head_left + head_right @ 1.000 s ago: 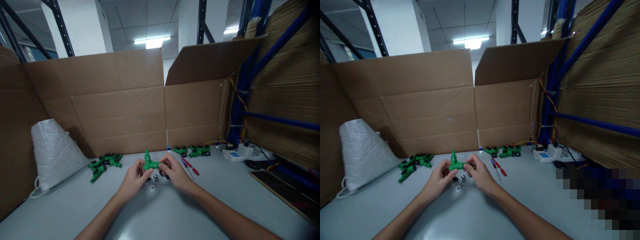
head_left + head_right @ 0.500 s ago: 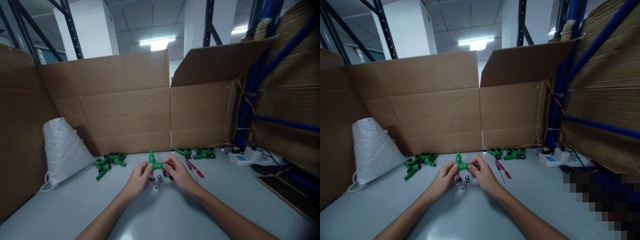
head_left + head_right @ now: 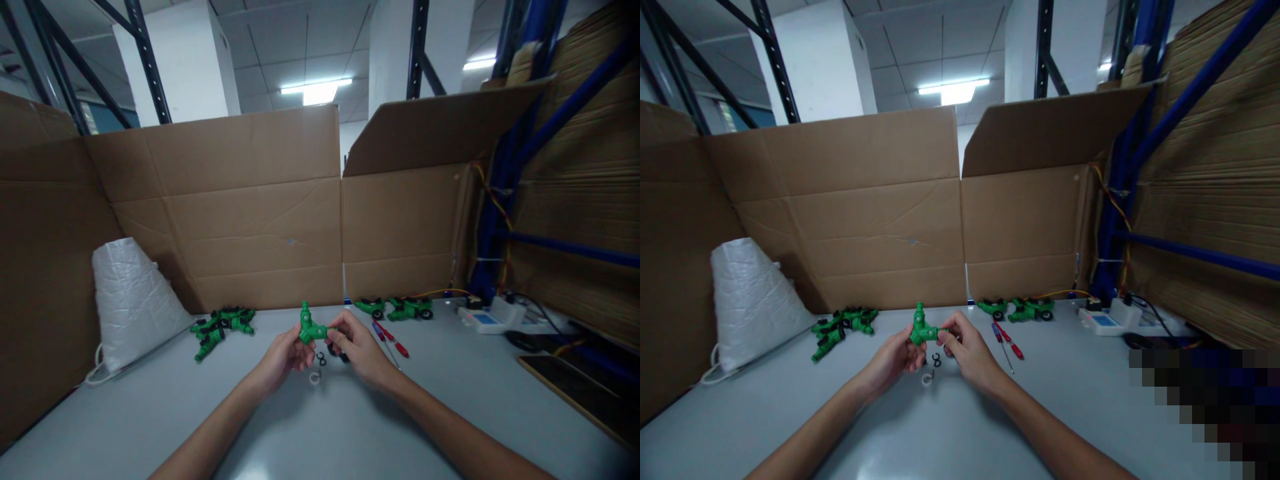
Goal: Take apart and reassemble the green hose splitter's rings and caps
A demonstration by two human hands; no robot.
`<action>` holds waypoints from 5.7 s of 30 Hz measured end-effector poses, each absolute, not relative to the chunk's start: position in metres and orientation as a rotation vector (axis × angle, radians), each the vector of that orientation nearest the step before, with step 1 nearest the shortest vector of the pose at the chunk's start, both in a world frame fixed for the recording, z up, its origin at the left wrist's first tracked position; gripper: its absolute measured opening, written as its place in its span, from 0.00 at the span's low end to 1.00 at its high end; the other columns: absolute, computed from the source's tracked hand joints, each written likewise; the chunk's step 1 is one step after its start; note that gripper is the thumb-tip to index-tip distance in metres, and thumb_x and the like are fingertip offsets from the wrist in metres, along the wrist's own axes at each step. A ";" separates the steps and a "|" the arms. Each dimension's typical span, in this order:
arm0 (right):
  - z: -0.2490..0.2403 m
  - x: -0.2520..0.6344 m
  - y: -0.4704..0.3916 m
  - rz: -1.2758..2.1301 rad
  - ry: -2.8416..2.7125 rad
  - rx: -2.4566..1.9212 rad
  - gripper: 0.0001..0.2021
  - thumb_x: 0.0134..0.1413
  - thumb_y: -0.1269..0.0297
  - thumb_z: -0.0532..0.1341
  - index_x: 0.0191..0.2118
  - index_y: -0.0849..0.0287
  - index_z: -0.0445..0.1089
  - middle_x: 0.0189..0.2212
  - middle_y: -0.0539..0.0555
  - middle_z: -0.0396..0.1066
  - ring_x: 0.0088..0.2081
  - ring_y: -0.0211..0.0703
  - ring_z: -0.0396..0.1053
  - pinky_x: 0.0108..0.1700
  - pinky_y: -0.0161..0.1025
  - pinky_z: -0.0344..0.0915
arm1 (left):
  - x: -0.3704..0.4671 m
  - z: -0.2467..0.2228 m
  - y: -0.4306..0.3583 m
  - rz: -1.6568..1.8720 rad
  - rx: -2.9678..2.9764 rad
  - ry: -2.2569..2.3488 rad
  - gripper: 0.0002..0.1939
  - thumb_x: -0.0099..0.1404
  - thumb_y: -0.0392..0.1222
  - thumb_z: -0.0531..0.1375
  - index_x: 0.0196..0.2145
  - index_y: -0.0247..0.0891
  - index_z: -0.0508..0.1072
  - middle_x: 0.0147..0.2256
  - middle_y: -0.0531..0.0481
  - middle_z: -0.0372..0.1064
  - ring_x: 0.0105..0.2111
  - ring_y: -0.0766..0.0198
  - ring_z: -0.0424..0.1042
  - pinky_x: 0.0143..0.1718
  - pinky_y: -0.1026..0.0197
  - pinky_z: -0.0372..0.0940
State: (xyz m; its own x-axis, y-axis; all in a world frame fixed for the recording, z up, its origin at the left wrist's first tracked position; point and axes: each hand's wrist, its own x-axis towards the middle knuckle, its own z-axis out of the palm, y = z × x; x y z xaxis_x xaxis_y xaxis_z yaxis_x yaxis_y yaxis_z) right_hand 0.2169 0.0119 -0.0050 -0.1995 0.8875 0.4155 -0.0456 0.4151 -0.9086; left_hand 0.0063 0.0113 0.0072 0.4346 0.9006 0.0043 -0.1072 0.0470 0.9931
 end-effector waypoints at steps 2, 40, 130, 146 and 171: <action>-0.006 0.217 0.012 1.027 -1.538 -0.771 0.19 0.62 0.42 0.64 0.37 0.54 0.64 0.28 0.48 0.69 0.29 0.42 0.66 0.32 0.39 0.61 | 0.005 0.007 0.012 0.879 1.221 0.782 0.32 0.69 0.70 0.56 0.36 0.33 0.75 0.25 0.48 0.70 0.22 0.67 0.63 0.27 0.64 0.55; -0.003 0.236 0.011 0.310 -1.942 -1.069 0.06 0.69 0.64 0.56 0.47 0.54 0.68 0.42 0.56 0.73 0.45 0.51 0.70 0.50 0.46 0.64 | -0.005 0.015 0.018 1.363 1.595 1.046 0.24 0.67 0.64 0.63 0.35 0.38 0.69 0.25 0.54 0.68 0.23 0.67 0.66 0.27 0.64 0.61; 0.005 0.214 -0.005 1.349 -1.188 -0.646 0.21 0.49 0.47 0.75 0.41 0.57 0.74 0.39 0.53 0.77 0.33 0.42 0.78 0.45 0.45 0.77 | 0.007 0.023 -0.003 1.035 1.426 0.709 0.29 0.70 0.55 0.66 0.62 0.39 0.71 0.47 0.40 0.76 0.39 0.59 0.76 0.38 0.60 0.72; 0.007 0.214 -0.003 1.350 -1.234 -0.657 0.20 0.50 0.50 0.75 0.41 0.58 0.75 0.35 0.51 0.76 0.33 0.38 0.74 0.36 0.36 0.69 | 0.006 0.023 -0.001 1.065 1.632 0.828 0.31 0.67 0.57 0.67 0.59 0.33 0.75 0.43 0.41 0.78 0.33 0.61 0.77 0.34 0.61 0.70; 0.006 0.213 -0.003 1.222 -1.325 -0.706 0.19 0.51 0.47 0.73 0.39 0.56 0.75 0.33 0.52 0.77 0.33 0.45 0.78 0.39 0.43 0.75 | 0.007 0.015 0.001 1.075 1.692 0.774 0.27 0.69 0.56 0.66 0.58 0.36 0.73 0.50 0.40 0.74 0.39 0.58 0.78 0.37 0.59 0.75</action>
State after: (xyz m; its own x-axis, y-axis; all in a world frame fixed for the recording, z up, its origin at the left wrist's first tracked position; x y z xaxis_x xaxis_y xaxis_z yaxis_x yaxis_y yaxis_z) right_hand 0.2131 -0.0031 0.0063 -0.1766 0.9284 0.3271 -0.2508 0.2789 -0.9270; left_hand 0.0071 0.0010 0.0155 0.4126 0.8575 0.3073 0.0195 -0.3455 0.9382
